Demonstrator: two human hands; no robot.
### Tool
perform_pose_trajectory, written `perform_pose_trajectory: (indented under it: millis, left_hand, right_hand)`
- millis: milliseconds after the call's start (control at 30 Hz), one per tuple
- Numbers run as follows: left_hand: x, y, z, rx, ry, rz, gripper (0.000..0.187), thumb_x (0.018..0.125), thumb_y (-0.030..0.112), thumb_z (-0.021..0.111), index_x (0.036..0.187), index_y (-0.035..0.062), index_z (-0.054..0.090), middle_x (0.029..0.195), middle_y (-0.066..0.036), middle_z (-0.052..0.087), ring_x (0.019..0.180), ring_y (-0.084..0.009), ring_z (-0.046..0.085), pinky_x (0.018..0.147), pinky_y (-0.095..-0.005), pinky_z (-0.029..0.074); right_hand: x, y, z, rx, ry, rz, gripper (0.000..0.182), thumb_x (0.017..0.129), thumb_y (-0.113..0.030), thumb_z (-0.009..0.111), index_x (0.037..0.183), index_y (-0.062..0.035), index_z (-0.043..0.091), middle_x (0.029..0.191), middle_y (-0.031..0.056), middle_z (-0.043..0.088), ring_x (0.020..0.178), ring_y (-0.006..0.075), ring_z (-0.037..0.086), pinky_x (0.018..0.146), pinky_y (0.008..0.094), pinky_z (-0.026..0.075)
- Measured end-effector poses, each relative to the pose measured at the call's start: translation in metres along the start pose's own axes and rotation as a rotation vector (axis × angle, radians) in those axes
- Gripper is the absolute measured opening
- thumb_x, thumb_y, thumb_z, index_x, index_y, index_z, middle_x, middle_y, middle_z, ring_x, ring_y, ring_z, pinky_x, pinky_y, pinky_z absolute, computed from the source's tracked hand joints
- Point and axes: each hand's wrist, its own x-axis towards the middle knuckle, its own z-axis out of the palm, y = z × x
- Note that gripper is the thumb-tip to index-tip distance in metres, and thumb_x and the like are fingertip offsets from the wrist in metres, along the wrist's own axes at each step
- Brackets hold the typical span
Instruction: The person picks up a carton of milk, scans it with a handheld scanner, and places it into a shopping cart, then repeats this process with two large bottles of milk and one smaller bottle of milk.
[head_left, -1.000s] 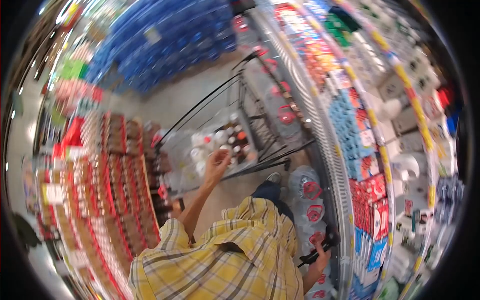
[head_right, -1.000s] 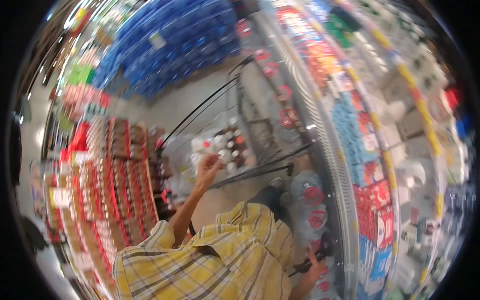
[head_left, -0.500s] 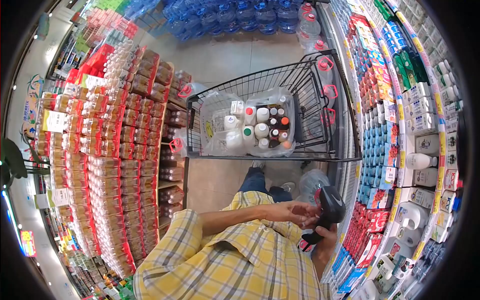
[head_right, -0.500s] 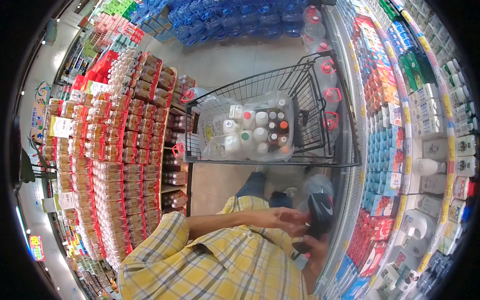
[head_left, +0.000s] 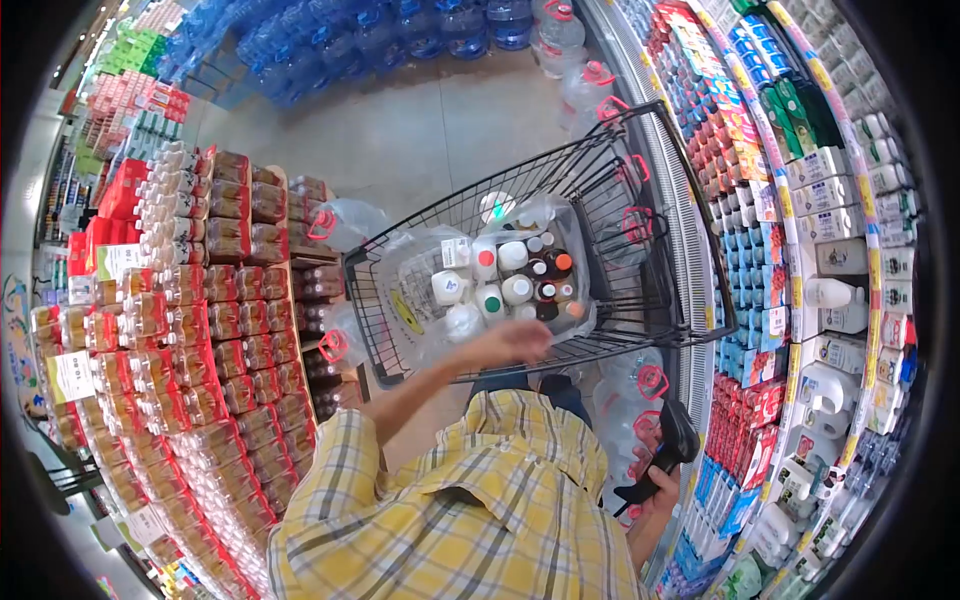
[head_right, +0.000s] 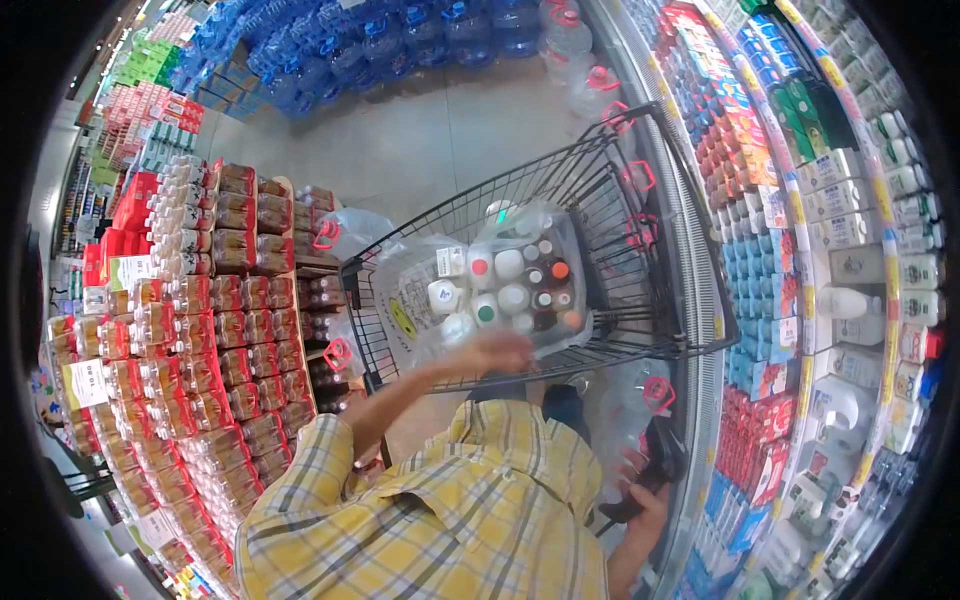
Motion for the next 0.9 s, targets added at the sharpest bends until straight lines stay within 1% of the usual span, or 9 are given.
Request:
perform_pose_trajectory:
  millis: [67,100,167,267,300,400,467,833,900]
  left_hand:
    - [0.010,-0.057,-0.109,0.502,0.405,0.107,0.036,0.081,0.015,0.066,0.114,0.0039,0.054,0.105,-0.010,0.062,0.092,-0.0179,0.060,0.080,-0.0302,0.050]
    - [0.009,-0.063,-0.145,0.513,0.607,0.025,0.038,0.077,0.010,0.065,0.113,0.0030,0.055,0.106,-0.014,0.062,0.089,-0.0238,0.063,0.079,-0.0322,0.051]
    - [0.009,-0.094,-0.214,0.723,0.849,-0.087,0.048,0.070,0.011,0.066,0.116,0.0013,0.053,0.110,-0.019,0.060,0.098,-0.0320,0.060,0.087,-0.0372,0.048]
    - [0.018,-0.116,-0.264,0.844,0.907,-0.172,0.059,0.064,0.012,0.068,0.119,-0.0008,0.051,0.117,-0.022,0.056,0.110,-0.0366,0.053,0.096,-0.0404,0.042]
    - [0.021,-0.121,-0.274,0.891,0.868,-0.106,0.073,0.062,0.018,0.074,0.126,0.0017,0.044,0.118,-0.023,0.056,0.110,-0.0360,0.054,0.095,-0.0404,0.043]
    - [0.034,-0.138,-0.289,0.943,0.726,-0.151,0.078,0.058,0.014,0.076,0.127,0.0006,0.042,0.122,-0.025,0.051,0.116,-0.0372,0.048,0.099,-0.0411,0.039]
    - [0.044,-0.142,-0.291,0.889,0.726,-0.126,0.078,0.056,0.013,0.076,0.126,0.0001,0.042,0.120,-0.024,0.052,0.115,-0.0390,0.048,0.099,-0.0418,0.039]
    - [0.067,-0.124,-0.280,0.941,0.614,-0.216,0.078,0.054,0.006,0.075,0.124,-0.0025,0.042,0.113,-0.025,0.052,0.110,-0.0418,0.048,0.096,-0.0433,0.040]
    - [0.065,-0.122,-0.278,1.088,0.663,-0.055,0.060,0.059,0.007,0.073,0.113,-0.0010,0.049,0.103,-0.025,0.059,0.099,-0.0425,0.056,0.084,-0.0448,0.047]
  right_hand:
    - [0.002,0.005,0.007,0.034,0.050,0.032,0.078,0.062,-0.005,0.071,0.132,-0.0007,0.037,0.121,0.0223,0.052,0.098,0.0293,0.060,0.076,0.0366,0.055]
    - [0.004,0.009,0.007,0.046,0.055,0.046,0.078,0.062,-0.004,0.072,0.132,-0.0003,0.037,0.122,0.0226,0.051,0.099,0.0306,0.060,0.075,0.0359,0.056]
    - [0.009,0.009,0.022,0.010,0.081,0.080,0.078,0.062,-0.003,0.072,0.132,-0.0001,0.037,0.122,0.0230,0.051,0.100,0.0311,0.060,0.075,0.0361,0.056]
    - [0.012,0.009,0.044,-0.068,0.114,0.130,0.077,0.062,-0.004,0.071,0.131,0.0004,0.037,0.123,0.0229,0.051,0.100,0.0319,0.060,0.075,0.0363,0.056]
    - [0.010,0.009,0.048,-0.090,0.143,0.139,0.077,0.062,-0.004,0.071,0.131,0.0009,0.037,0.123,0.0229,0.051,0.099,0.0316,0.060,0.075,0.0361,0.056]
    - [0.005,0.010,0.057,-0.093,0.197,0.138,0.079,0.062,-0.004,0.072,0.132,0.0019,0.037,0.121,0.0229,0.052,0.099,0.0307,0.060,0.074,0.0353,0.056]
    - [-0.003,0.014,0.056,-0.069,0.316,0.112,0.080,0.061,-0.004,0.072,0.133,0.0020,0.036,0.121,0.0230,0.052,0.098,0.0299,0.060,0.073,0.0347,0.056]
    - [-0.007,0.023,0.067,-0.039,0.370,0.122,0.072,0.066,0.003,0.066,0.131,0.0000,0.036,0.123,0.0223,0.050,0.102,0.0295,0.059,0.072,0.0324,0.056]
    - [-0.008,0.023,0.066,-0.010,0.365,0.118,0.071,0.067,0.003,0.065,0.131,-0.0003,0.036,0.123,0.0222,0.050,0.102,0.0292,0.059,0.072,0.0324,0.056]
